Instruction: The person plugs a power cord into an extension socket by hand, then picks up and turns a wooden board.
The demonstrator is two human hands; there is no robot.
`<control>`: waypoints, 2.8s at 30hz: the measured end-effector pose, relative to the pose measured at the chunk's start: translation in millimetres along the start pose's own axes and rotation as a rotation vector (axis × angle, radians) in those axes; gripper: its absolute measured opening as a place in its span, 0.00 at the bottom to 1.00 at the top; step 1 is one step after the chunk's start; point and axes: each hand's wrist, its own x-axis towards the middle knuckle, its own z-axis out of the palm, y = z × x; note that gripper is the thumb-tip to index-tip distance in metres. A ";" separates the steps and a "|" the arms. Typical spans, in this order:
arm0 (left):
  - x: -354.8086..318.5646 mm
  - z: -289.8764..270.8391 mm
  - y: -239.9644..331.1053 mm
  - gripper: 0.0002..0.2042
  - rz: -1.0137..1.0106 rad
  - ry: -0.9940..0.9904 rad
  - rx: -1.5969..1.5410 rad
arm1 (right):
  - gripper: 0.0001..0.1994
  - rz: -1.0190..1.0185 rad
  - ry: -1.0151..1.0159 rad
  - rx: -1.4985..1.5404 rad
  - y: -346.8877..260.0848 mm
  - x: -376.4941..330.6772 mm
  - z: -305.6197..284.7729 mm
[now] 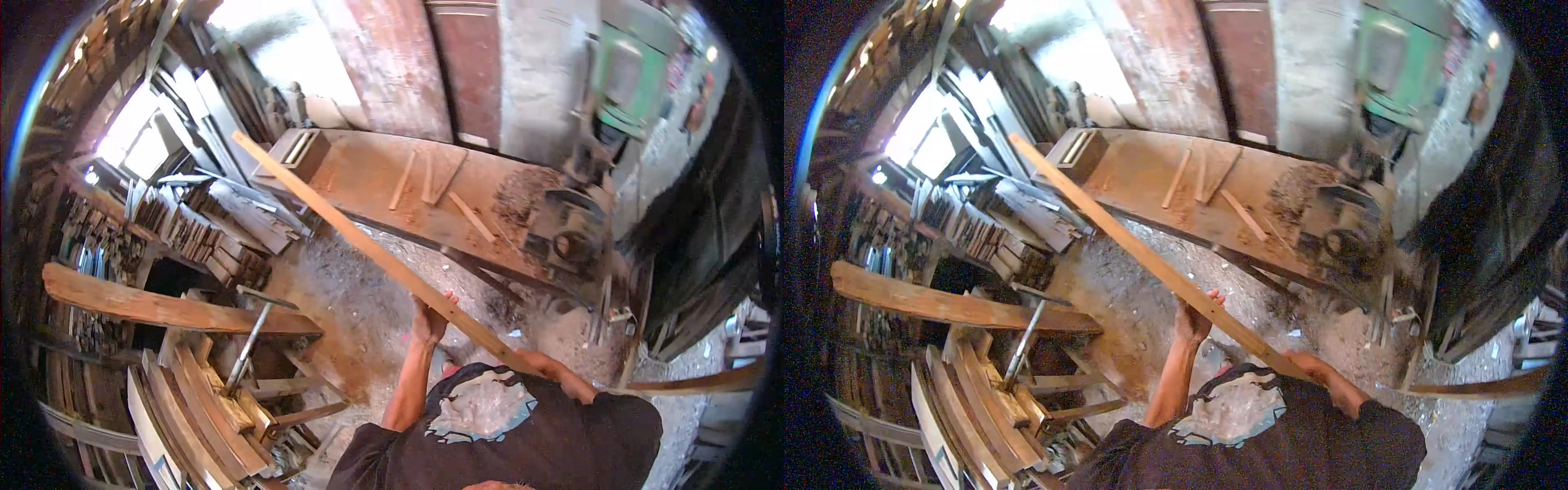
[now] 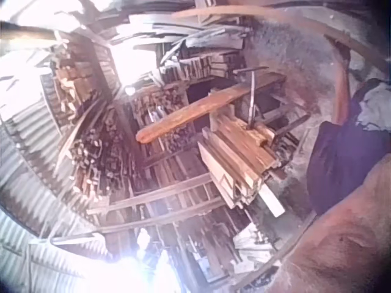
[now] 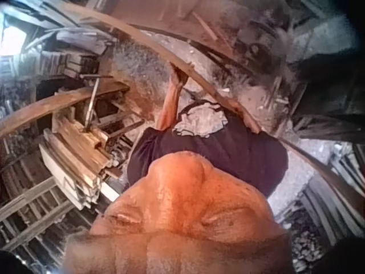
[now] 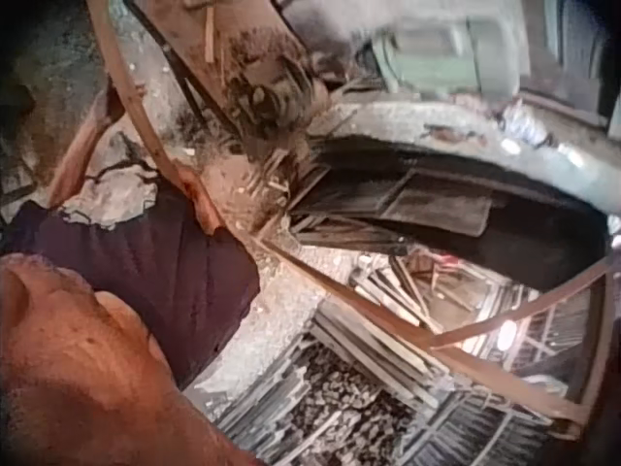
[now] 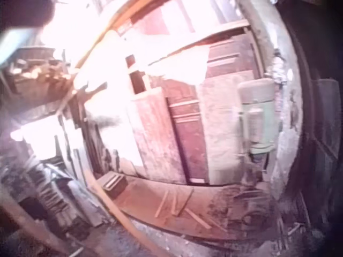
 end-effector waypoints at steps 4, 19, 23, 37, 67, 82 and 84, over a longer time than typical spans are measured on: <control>21.5 -12.4 53.8 0.36 -0.022 0.044 0.028 | 0.20 -0.070 -0.045 0.085 26.1 66.5 22.8; 132.8 -59.0 159.7 0.46 -0.071 0.117 -0.063 | 0.26 0.145 0.107 0.080 -131.8 130.9 67.4; 169.4 -64.1 178.0 0.46 -0.048 0.112 -0.005 | 0.25 0.152 0.054 0.062 -178.3 146.6 61.7; 275.7 -56.8 268.7 0.40 -0.011 0.316 -0.024 | 0.27 0.009 -0.313 0.444 -265.6 254.5 33.1; 320.0 -41.1 286.6 0.23 -0.270 -0.623 0.054 | 0.23 0.506 2.499 -0.353 -242.8 -13.6 94.2; 335.4 -43.1 305.8 0.26 -0.213 -0.475 0.075 | 0.28 -0.918 1.853 1.697 -94.2 66.0 94.2; 345.6 -49.7 304.1 0.27 -0.225 -0.505 0.090 | 0.28 -1.032 1.891 1.757 -108.9 64.7 104.5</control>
